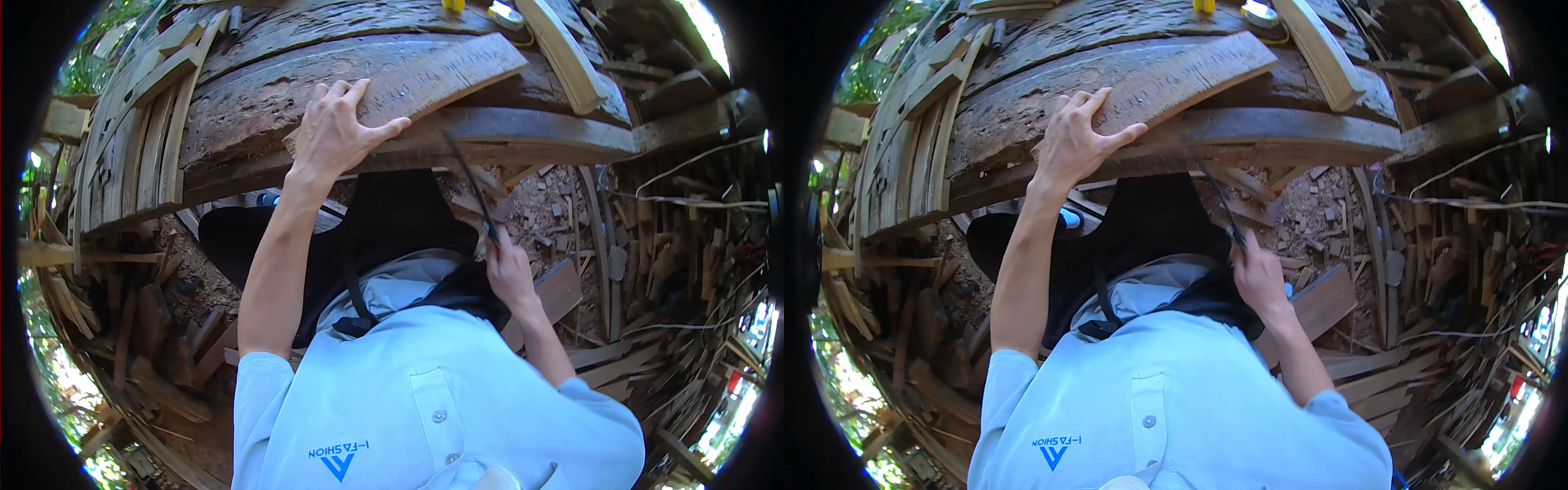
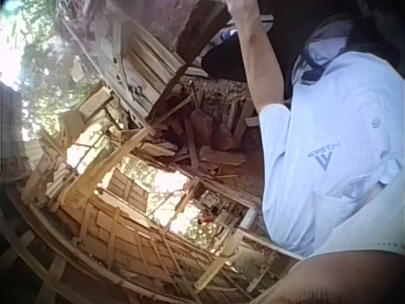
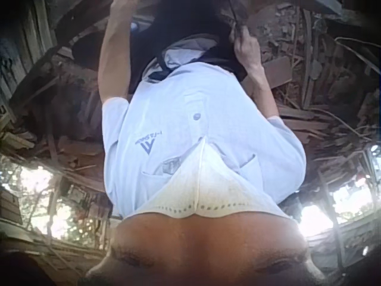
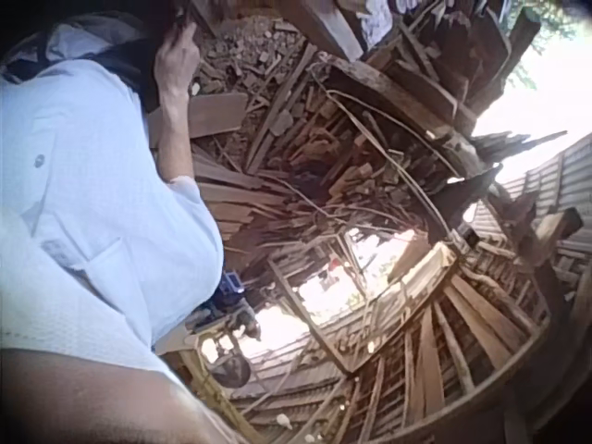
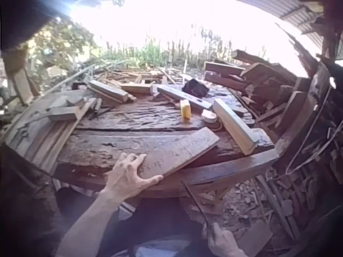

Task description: Sawing a piece of marked wood on a workbench with a hand saw.

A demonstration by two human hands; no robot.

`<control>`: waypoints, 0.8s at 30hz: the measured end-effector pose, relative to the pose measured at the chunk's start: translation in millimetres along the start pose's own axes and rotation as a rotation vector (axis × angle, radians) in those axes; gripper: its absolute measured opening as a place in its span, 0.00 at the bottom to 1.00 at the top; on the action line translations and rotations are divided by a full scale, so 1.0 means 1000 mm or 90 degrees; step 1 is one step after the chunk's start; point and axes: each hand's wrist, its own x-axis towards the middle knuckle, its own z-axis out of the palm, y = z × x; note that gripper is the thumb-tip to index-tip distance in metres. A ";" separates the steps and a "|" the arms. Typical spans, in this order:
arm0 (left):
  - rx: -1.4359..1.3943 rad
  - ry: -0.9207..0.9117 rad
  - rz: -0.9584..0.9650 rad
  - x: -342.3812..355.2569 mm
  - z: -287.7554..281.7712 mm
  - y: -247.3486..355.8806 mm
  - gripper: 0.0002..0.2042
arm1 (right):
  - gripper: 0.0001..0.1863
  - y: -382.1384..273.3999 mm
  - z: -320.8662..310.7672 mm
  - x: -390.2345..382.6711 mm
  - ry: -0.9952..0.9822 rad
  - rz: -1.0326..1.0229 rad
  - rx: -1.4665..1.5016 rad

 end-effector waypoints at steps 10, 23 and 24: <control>-0.007 0.021 0.017 -0.007 -0.002 0.005 0.48 | 0.09 -0.067 -0.004 0.103 0.049 -0.078 0.081; 0.002 0.019 0.015 -0.006 -0.002 0.001 0.51 | 0.12 -0.089 0.029 0.124 0.099 -0.099 -0.028; 0.003 0.017 0.014 -0.005 -0.002 0.001 0.51 | 0.12 -0.090 0.029 0.125 0.101 -0.099 -0.029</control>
